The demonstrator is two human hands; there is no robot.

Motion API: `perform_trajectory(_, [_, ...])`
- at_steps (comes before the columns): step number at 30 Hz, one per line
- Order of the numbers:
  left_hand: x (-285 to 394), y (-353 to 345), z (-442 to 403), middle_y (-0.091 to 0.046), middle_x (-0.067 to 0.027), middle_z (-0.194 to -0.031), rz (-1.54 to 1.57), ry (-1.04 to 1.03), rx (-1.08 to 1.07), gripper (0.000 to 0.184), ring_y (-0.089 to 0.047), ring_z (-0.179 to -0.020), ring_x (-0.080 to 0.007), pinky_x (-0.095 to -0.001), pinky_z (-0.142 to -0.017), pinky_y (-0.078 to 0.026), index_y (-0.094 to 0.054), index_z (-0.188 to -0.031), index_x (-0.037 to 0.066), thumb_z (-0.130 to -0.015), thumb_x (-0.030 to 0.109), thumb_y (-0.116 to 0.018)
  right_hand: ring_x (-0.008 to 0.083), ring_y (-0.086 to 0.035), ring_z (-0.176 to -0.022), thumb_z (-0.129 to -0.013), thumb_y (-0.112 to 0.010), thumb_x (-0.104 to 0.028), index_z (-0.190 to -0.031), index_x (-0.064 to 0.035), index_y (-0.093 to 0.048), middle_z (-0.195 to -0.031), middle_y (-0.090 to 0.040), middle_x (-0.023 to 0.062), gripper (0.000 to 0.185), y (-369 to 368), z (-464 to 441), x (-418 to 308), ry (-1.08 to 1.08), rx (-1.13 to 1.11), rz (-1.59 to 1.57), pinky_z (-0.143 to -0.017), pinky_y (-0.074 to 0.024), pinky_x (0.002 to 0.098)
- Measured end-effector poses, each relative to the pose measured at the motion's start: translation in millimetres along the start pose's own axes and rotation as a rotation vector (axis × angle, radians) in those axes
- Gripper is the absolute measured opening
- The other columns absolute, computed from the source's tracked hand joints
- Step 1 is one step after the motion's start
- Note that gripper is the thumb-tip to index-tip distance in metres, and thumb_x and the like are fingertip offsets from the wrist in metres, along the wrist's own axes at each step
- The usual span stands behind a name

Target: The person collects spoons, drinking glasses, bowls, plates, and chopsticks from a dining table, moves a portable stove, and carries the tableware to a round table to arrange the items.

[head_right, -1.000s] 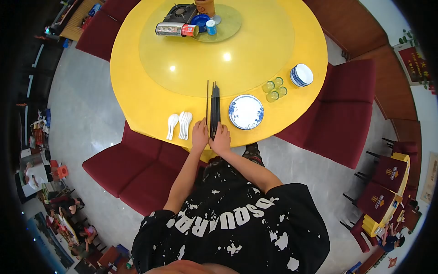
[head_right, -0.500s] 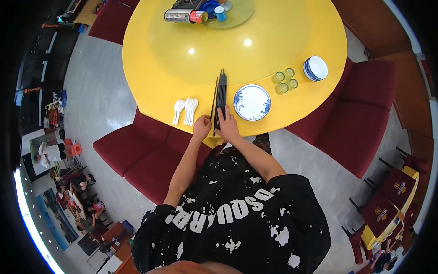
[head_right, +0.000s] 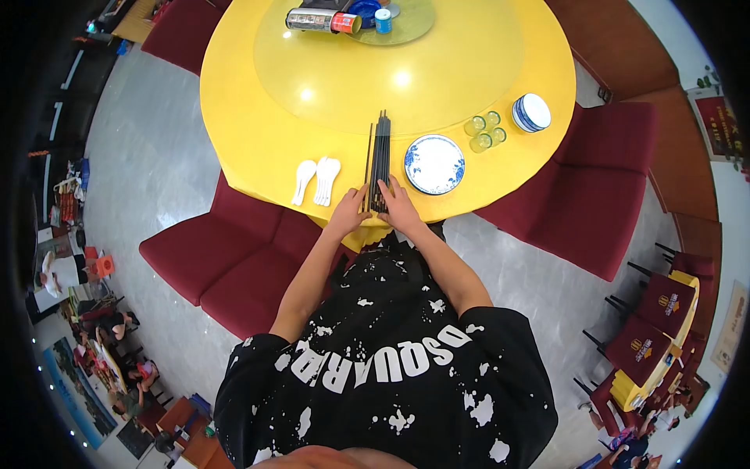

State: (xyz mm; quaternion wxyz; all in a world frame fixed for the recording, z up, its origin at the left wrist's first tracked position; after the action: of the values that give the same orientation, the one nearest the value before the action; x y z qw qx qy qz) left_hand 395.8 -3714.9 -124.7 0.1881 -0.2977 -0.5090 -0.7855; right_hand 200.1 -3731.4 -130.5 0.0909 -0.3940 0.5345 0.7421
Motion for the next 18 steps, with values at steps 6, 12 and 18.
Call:
perform_trajectory(6, [7, 2, 2, -0.053, -0.0176, -0.112, -0.026, -0.125, 0.058, 0.085, -0.057, -0.105, -0.0385, -0.0454, -0.090, -0.050, -0.040, -0.146, 0.009, -0.073, 0.014, -0.082, 0.0460, -0.043, -0.129, -0.066, -0.086, -0.012, -0.149, -0.0085, -0.034, -0.154, -0.025, 0.0263, 0.098, 4, 4, 3, 0.066, -0.051, 0.049, -0.107, -0.0426, 0.0468])
perform_trajectory(12, [2, -3, -4, -0.054, -0.0165, -0.110, -0.102, -0.128, 0.044, 0.086, -0.059, -0.102, -0.0366, -0.0436, -0.086, -0.052, -0.038, -0.150, 0.019, -0.075, 0.016, -0.081, 0.0447, -0.046, -0.127, -0.068, -0.084, -0.012, -0.147, -0.0062, -0.037, -0.152, -0.029, 0.0269, 0.092, -3, 2, 11, 0.115, 0.013, 0.057, -0.105, -0.0446, 0.0458])
perform_trajectory(18, [11, 4, 1, -0.054, -0.0152, -0.109, -0.122, -0.148, 0.029, 0.082, -0.059, -0.101, -0.0355, -0.0445, -0.085, -0.052, -0.040, -0.149, 0.021, -0.077, 0.016, -0.079, 0.0428, -0.049, -0.125, -0.070, -0.082, -0.011, -0.144, -0.0053, -0.042, -0.151, -0.033, 0.0258, 0.085, 7, 13, 5, 0.123, 0.006, 0.030, -0.104, -0.0454, 0.0443])
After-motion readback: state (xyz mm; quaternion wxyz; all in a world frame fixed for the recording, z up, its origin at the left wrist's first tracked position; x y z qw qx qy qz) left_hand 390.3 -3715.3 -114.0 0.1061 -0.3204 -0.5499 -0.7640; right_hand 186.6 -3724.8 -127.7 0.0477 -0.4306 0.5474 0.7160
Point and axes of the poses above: each hand's wrist, its own z-axis away from the middle knuckle, its own y-axis out of the back of the hand, x = y × z, the point moved 1 cm from there along -z, towards the middle knuckle
